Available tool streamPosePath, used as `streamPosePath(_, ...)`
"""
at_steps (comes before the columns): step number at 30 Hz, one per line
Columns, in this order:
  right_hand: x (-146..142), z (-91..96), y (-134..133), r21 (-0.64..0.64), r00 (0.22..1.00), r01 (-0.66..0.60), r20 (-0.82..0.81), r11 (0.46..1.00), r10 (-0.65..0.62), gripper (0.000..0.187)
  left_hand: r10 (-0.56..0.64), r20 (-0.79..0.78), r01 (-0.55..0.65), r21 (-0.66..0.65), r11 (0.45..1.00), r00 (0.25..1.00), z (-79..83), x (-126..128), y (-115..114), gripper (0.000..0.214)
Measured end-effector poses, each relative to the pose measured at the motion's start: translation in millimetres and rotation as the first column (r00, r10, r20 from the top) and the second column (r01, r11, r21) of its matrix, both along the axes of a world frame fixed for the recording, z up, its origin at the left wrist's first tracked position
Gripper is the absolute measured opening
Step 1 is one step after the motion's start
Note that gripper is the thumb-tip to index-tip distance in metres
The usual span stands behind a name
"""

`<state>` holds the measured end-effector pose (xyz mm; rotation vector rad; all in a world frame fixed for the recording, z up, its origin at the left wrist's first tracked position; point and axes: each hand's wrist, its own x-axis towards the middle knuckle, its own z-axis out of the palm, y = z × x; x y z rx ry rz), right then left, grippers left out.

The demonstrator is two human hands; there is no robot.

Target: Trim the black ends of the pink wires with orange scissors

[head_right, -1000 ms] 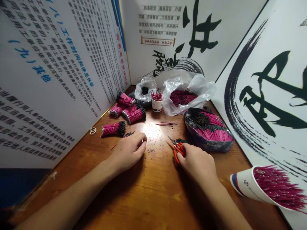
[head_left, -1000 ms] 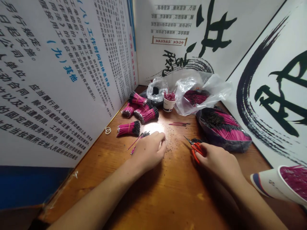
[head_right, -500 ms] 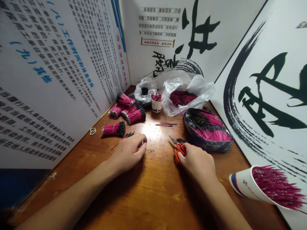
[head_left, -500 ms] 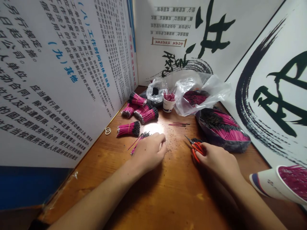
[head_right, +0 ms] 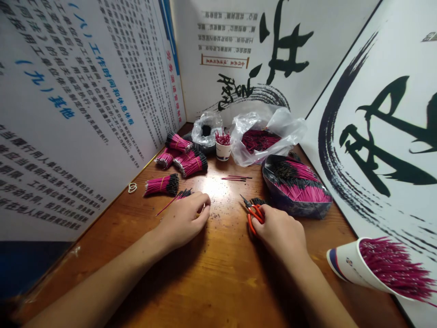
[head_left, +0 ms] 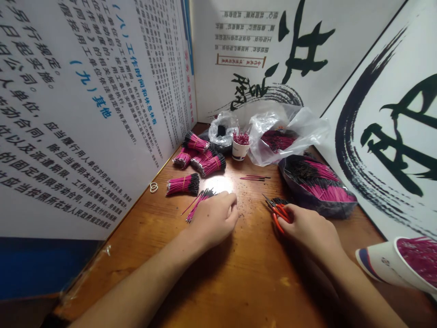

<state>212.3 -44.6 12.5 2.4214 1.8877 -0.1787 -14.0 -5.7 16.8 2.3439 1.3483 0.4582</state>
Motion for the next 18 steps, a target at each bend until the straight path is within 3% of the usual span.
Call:
streamPosePath(5, -2, 1.4, 1, 0.004, 1.0, 0.016, 0.002, 1.0, -0.016, 0.028, -0.018, 0.026, 0.018, 0.008, 1.0, 0.999, -2.4, 0, -1, 0.016)
streamPosePath(10, -6, 6.0, -7, 0.182, 0.989, 0.051, -0.147, 0.982, -0.024, 0.021, -0.117, 0.143, 0.123, -0.033, 0.992, 0.983, -2.2, 1, -4, 0.016)
streamPosePath(14, -17, -0.6, -17, 0.396, 0.916, -0.035, -0.354, 0.918, 0.188, 0.017, -0.176, 0.31, 0.225, -0.13, 0.966, 0.934, -3.3, 4, -9, 0.016)
streamPosePath(18, -31, -9.1, -24, 0.496, 0.78, -0.159, -0.466, 0.854, 0.417, 0.012, -0.224, 0.456, 0.338, -0.185, 0.923, 0.861, -7.8, 8, -12, 0.021)
